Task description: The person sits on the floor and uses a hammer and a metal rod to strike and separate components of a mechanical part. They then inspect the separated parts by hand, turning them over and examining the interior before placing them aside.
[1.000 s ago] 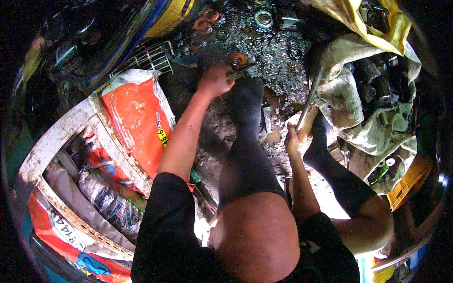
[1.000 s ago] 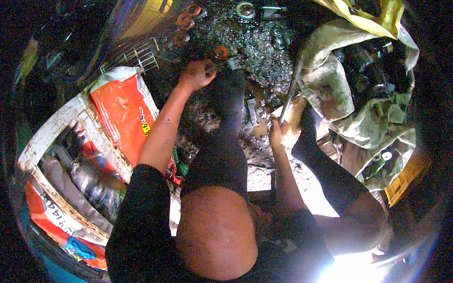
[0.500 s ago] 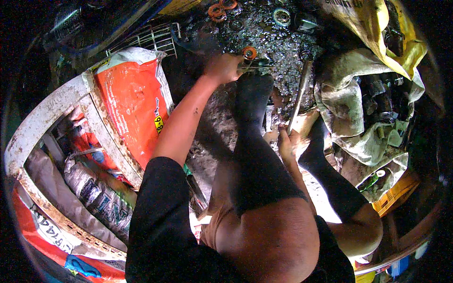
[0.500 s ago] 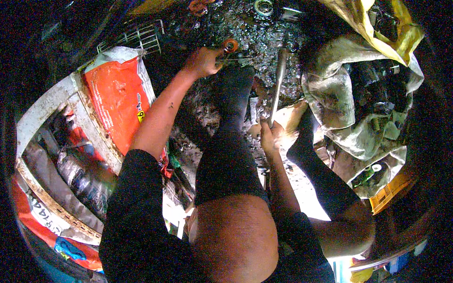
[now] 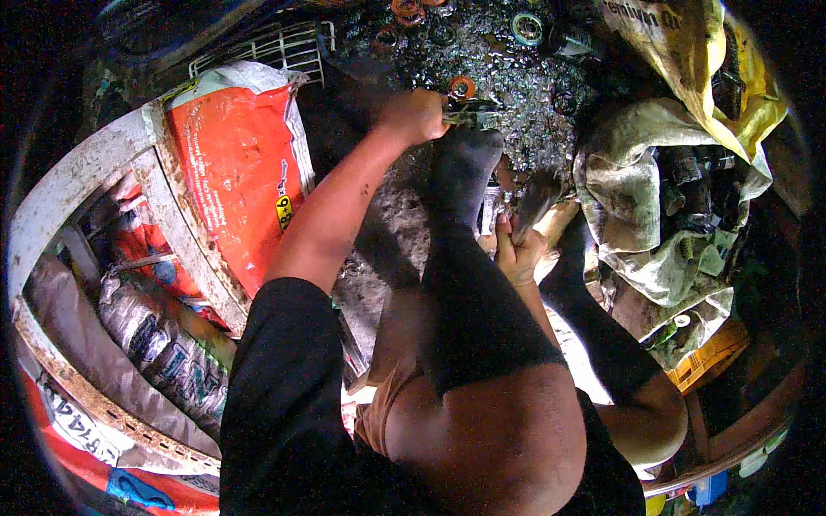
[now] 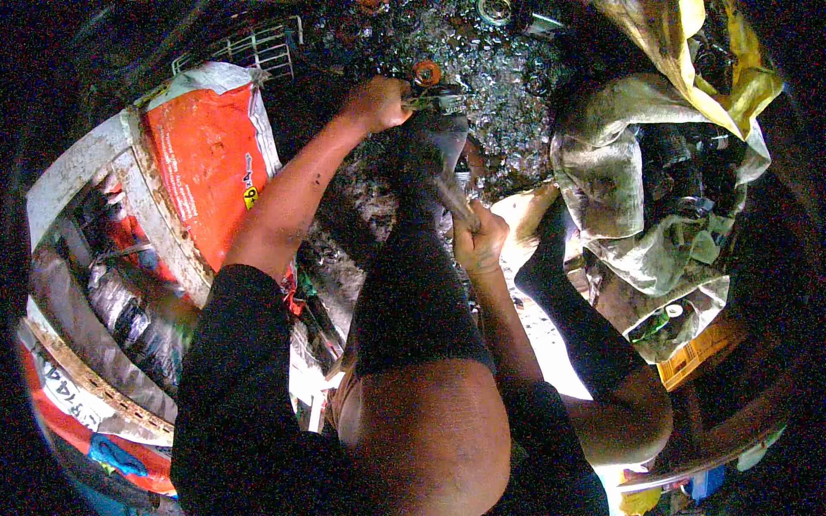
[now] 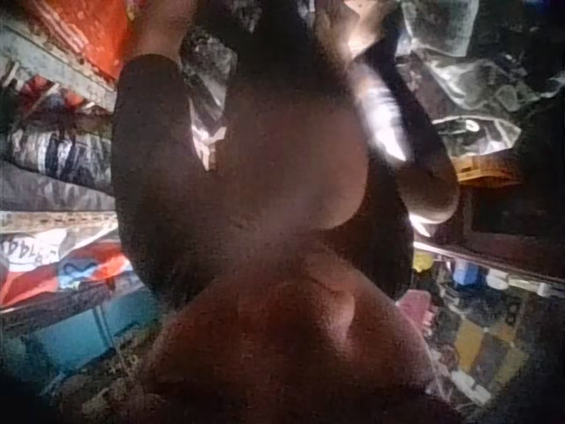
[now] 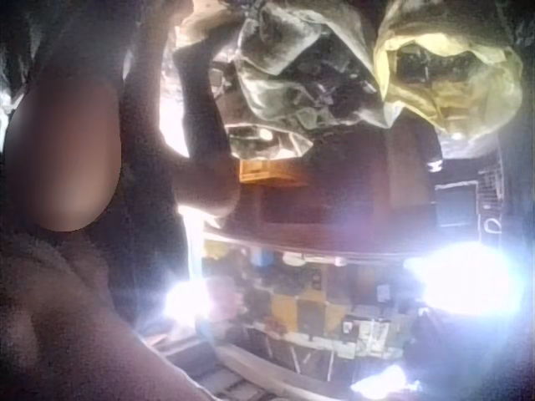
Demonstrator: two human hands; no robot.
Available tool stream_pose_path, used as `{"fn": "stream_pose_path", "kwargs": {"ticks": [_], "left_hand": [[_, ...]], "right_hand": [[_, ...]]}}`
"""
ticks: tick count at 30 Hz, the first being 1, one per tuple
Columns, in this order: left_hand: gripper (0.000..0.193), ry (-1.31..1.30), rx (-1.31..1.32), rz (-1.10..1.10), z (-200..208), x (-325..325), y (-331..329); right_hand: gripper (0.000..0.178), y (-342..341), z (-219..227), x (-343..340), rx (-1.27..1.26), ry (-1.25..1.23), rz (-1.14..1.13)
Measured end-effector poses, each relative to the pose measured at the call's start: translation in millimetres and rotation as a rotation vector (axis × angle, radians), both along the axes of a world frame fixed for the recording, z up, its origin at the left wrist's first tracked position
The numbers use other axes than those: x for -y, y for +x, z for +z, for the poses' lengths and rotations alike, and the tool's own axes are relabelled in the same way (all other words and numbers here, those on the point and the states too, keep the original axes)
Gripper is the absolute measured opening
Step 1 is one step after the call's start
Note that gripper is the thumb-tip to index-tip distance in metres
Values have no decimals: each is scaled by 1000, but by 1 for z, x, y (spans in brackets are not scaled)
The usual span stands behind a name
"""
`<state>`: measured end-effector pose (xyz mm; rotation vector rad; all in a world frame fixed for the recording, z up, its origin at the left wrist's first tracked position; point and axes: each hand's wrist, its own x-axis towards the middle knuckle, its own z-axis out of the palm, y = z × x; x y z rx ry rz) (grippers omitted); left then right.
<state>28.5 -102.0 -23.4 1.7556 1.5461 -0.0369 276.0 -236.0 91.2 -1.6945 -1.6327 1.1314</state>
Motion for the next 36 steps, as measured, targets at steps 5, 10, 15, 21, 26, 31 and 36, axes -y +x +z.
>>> {"fn": "stream_pose_path", "kwargs": {"ticks": [5, 10, 15, 21, 26, 31, 36], "left_hand": [[37, 22, -54, -58, 6, -11, 2], [36, -20, -77, -70, 8, -10, 2], [34, -4, -90, -44, 0, -5, 0], [28, -47, -128, -50, 10, -12, 1], [27, -33, -86, -42, 9, -12, 8], [30, -36, -121, -85, 11, -9, 2], [25, -36, -162, -63, 6, -7, 4]], "right_hand": [[28, 23, -66, 20, 332, -477, -89], [41, -23, 41, -29, -140, -256, -467], [39, -13, 22, -16, -97, 27, -148], [30, -9, 3, -16, 178, -486, -284], [33, 8, 5, 1, -464, -125, -326], [35, 12, -43, 13, 252, -651, -282], [27, 0, -9, 2, -629, -347, -806]]}}
